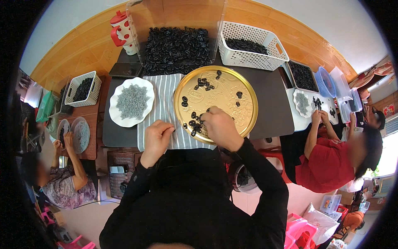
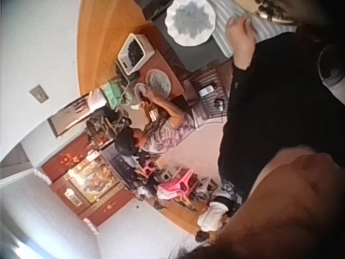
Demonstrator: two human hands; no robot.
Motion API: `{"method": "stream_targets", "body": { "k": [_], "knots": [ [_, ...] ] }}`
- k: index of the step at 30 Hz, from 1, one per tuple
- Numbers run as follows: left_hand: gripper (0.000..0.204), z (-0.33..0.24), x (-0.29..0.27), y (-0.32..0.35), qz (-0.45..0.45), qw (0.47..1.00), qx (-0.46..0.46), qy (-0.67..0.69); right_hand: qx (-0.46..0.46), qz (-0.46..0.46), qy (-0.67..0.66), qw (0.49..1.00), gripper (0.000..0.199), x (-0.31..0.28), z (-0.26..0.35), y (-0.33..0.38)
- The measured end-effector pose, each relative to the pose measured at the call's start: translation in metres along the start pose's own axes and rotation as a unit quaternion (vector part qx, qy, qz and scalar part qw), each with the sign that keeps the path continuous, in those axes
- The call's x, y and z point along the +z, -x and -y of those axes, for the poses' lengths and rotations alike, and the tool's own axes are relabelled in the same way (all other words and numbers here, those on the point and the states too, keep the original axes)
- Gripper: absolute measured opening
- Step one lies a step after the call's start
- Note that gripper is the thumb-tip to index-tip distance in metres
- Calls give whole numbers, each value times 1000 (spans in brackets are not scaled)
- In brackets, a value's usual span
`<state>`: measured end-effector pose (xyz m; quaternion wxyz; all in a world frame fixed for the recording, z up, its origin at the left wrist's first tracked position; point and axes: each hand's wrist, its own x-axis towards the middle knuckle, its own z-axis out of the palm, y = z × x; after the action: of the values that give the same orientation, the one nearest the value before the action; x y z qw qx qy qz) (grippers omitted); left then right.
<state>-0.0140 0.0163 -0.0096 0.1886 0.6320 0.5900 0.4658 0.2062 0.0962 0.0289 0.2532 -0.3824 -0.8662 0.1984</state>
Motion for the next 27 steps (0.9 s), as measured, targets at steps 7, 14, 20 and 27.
{"method": "stream_targets", "body": {
  "k": [7, 14, 20, 27],
  "knots": [
    [15, 0, -2, 7, -38, 997, -1, -65, -14, 94, 152, 984, 10, 19, 4, -31],
    [15, 1, -4, 10, -79, 997, 7, 13, -17, 134, 161, 978, 19, 24, 3, -35],
    [14, -15, -4, 11, -61, 994, -4, 88, -14, 94, 8, 995, 13, 18, -11, -32],
    [17, -37, 9, 16, 35, 955, -61, 288, 145, -16, -387, 910, 11, 5, 28, 3]
  ]
}}
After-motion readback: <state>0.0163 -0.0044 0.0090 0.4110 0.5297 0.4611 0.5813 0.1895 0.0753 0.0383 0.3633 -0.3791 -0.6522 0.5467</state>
